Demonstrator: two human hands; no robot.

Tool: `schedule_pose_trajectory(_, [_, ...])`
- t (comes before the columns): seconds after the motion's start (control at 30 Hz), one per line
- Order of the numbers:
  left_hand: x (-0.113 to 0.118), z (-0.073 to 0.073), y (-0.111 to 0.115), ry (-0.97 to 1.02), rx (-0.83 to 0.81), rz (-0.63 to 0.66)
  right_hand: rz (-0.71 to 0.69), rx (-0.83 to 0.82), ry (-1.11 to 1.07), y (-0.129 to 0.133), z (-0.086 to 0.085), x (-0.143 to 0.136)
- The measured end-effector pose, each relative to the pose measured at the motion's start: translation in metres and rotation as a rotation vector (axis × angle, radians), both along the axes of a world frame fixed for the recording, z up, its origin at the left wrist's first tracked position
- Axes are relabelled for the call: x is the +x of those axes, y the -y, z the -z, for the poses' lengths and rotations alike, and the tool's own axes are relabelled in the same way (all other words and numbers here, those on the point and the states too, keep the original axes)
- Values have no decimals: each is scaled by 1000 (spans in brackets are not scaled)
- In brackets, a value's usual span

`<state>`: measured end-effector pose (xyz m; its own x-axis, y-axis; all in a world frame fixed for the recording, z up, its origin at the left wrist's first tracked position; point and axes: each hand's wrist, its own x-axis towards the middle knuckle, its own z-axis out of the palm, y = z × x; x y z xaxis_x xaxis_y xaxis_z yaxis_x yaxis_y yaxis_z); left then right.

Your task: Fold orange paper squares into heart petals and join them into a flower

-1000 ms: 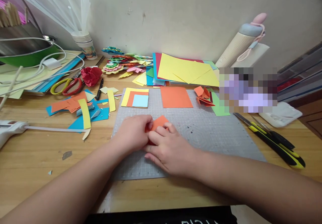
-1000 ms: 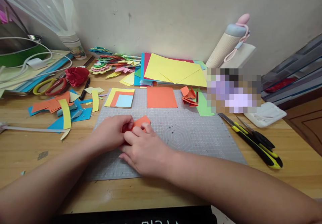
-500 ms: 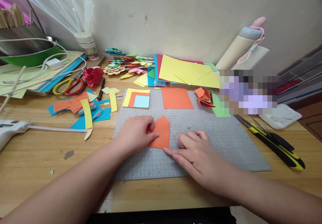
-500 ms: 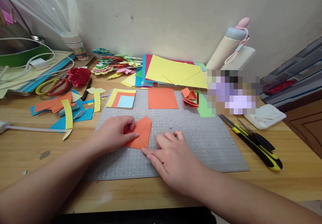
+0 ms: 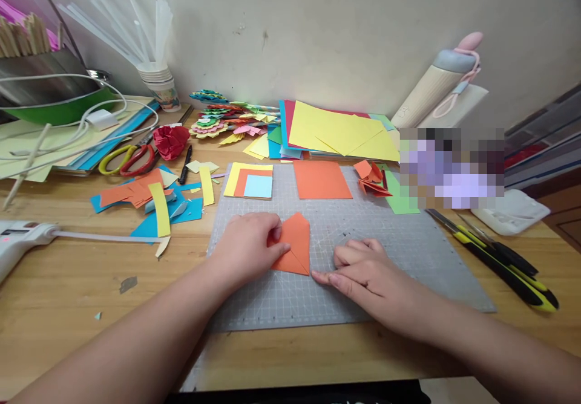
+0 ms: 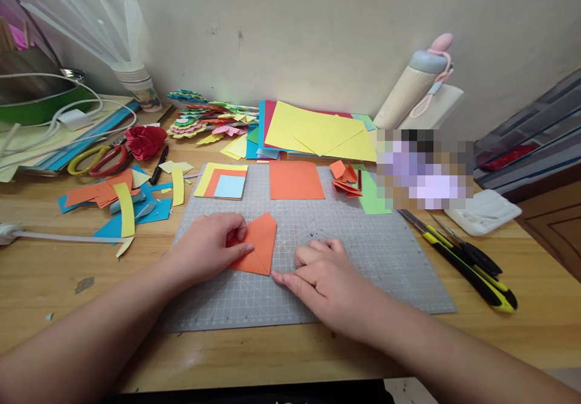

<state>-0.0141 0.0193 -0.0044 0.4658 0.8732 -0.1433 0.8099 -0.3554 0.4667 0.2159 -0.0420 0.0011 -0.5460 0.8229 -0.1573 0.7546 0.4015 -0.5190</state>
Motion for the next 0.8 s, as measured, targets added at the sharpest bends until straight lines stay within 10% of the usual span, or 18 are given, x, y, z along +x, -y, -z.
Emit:
schedule_pose_trajectory(0.57, [0, 3, 7, 147, 35, -24, -236, 451, 51, -26, 16, -25])
schedule_pose_trajectory(0.8, [1, -9, 16, 105, 95, 300, -278, 583, 5, -30, 20, -19])
